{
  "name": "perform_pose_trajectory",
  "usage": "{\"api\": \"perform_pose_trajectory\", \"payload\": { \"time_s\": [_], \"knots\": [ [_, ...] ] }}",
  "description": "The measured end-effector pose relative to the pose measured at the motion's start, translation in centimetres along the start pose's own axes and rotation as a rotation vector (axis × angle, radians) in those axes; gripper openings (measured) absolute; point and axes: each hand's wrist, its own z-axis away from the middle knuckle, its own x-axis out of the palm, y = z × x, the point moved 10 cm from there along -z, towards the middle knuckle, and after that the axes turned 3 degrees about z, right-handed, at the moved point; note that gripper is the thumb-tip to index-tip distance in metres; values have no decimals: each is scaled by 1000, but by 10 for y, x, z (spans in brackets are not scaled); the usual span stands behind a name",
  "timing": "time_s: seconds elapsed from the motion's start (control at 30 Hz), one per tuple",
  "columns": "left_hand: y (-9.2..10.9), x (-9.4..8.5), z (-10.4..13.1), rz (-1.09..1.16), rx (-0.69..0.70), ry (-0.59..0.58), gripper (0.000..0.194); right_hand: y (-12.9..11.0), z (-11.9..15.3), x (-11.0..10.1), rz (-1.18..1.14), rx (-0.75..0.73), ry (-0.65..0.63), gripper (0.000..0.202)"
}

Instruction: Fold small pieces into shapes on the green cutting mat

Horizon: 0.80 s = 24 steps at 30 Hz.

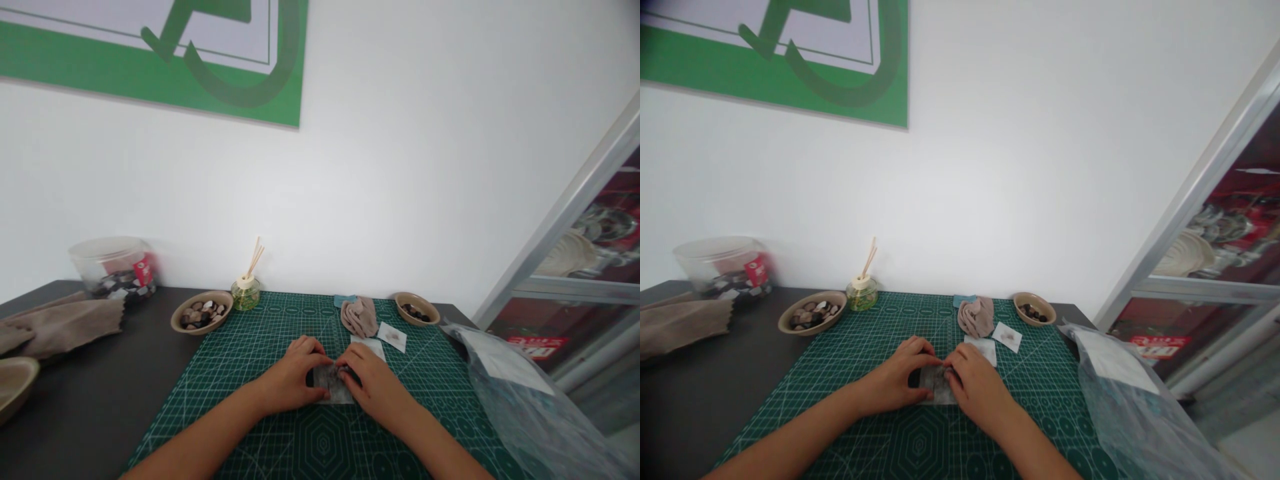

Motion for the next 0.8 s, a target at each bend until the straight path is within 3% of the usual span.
{"api": "perform_pose_trajectory", "payload": {
  "time_s": [0.8],
  "knots": [
    [1, 1, 0, -10, 12, -2, 44, 0, 1, 2, 34, 15, -53, 18]
  ]
}}
